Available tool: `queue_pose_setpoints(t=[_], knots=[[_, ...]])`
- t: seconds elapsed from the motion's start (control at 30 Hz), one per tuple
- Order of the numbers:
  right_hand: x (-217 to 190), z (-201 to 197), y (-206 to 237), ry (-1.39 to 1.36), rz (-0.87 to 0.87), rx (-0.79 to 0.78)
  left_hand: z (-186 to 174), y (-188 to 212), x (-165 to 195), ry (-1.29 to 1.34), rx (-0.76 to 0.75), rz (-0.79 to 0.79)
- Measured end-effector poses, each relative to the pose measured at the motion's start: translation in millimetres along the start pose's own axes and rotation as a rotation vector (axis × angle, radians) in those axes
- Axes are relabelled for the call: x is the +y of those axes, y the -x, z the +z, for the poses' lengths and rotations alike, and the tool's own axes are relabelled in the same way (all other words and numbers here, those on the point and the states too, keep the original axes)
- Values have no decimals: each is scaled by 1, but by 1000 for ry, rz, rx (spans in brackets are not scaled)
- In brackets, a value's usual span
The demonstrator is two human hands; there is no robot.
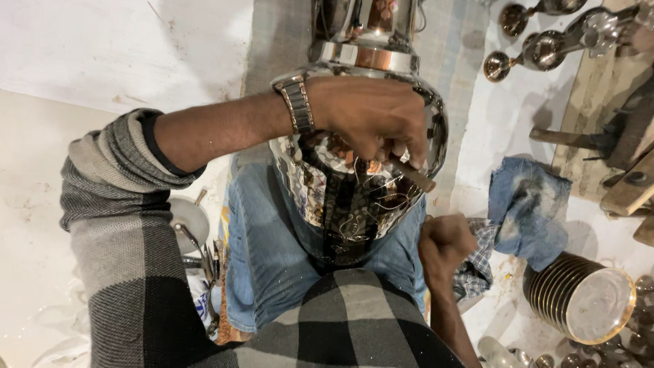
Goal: The person uses a chisel and wooden mallet to engrave a floral pattern onto a polished metal vessel. They repeatedly position the chisel and strike it with the mallet to create indentations on the surface.
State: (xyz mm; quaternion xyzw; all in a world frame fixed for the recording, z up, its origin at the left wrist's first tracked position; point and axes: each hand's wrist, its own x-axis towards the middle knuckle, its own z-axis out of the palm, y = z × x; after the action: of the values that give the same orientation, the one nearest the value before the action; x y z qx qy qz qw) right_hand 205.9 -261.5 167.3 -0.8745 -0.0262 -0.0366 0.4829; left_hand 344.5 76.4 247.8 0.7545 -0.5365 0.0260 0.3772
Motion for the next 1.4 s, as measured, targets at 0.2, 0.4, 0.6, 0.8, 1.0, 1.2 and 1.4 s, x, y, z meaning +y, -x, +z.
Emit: queue_pose_setpoints(t=[0.2, 0.4, 0.6, 0.8, 1.0, 1.2, 1.4], knots=[[-1, 4, -4, -139, -102, 2, -6, -1, 0, -11, -141, -126], [-11, -4, -6, -115, -55, 29, -10, 4, 4, 39, -62, -85], [-12, -2, -9, -115, 7, 40, -9, 7, 7, -17, -24, -140], [4, -9, -17, 128, -102, -57, -14, 11, 13, -27, 9, -129], [4, -11, -18, 136, -69, -96, -13, 14, 11, 0, -36, -218], [-10, -8, -23, 281, -315, 27, -7, 18, 8, -30, 45, -119], [-26, -9, -25, 101, -178, 7, -9, 23, 9, 61, 58, -194]])
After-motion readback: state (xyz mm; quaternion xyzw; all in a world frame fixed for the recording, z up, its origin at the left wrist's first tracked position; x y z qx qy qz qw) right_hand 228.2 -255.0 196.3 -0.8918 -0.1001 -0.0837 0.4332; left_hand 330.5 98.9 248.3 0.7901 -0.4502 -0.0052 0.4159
